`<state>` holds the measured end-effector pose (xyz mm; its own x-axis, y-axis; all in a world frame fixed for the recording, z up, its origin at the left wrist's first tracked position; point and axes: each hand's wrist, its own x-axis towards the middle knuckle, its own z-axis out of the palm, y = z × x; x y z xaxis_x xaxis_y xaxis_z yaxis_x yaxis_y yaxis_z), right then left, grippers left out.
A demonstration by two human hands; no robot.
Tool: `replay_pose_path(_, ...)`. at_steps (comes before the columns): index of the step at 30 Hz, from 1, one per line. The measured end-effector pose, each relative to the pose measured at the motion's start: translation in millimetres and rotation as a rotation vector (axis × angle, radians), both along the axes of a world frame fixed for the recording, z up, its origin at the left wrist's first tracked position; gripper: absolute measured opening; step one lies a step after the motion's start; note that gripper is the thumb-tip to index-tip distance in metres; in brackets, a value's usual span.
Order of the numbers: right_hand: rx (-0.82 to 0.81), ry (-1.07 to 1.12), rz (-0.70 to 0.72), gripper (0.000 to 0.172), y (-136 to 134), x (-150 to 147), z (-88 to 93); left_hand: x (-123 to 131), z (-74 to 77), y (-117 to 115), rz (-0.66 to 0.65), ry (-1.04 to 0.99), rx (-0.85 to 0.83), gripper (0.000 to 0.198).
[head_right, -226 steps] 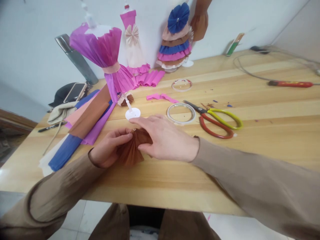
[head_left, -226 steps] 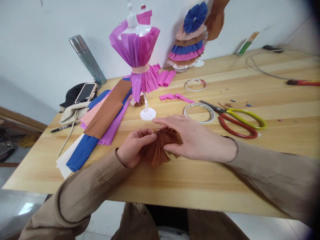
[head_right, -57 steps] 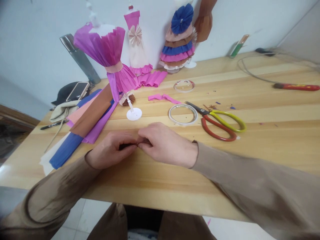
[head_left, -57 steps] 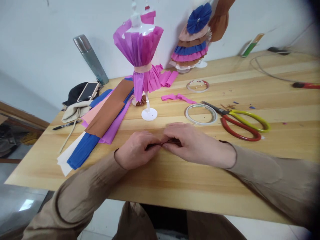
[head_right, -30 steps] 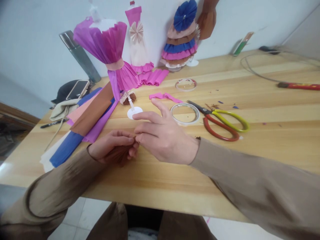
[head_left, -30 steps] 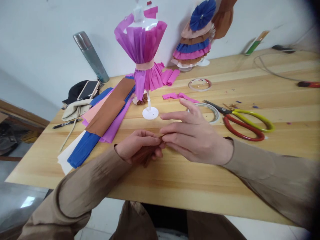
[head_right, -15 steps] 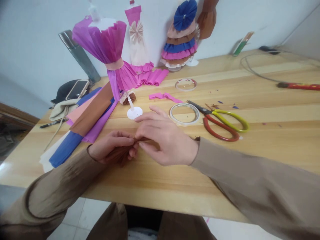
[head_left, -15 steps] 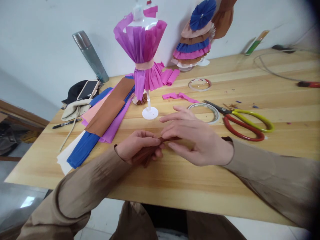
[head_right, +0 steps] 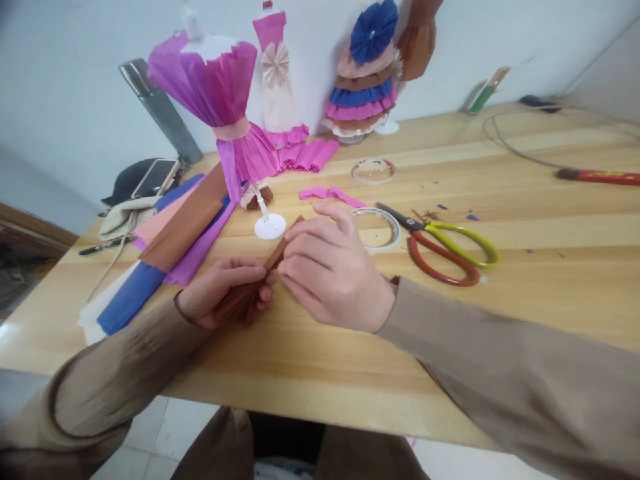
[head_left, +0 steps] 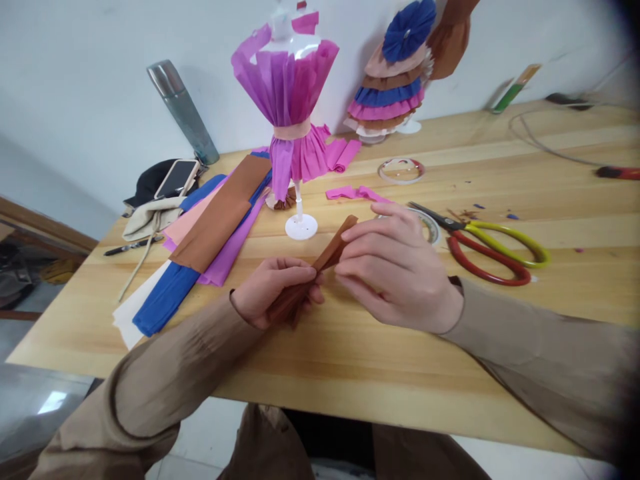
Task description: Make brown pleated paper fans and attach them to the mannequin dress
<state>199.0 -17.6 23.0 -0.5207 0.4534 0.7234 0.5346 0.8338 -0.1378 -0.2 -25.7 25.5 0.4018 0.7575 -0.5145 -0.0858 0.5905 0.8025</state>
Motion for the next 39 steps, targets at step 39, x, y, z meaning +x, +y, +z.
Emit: replay_pose_path(39, -0.641, 0.637, -0.023, 0.008, 6.4, -7.8, -13.9, 38.4, -31.5, 23.4, 0.131, -0.400, 0.162, 0.020)
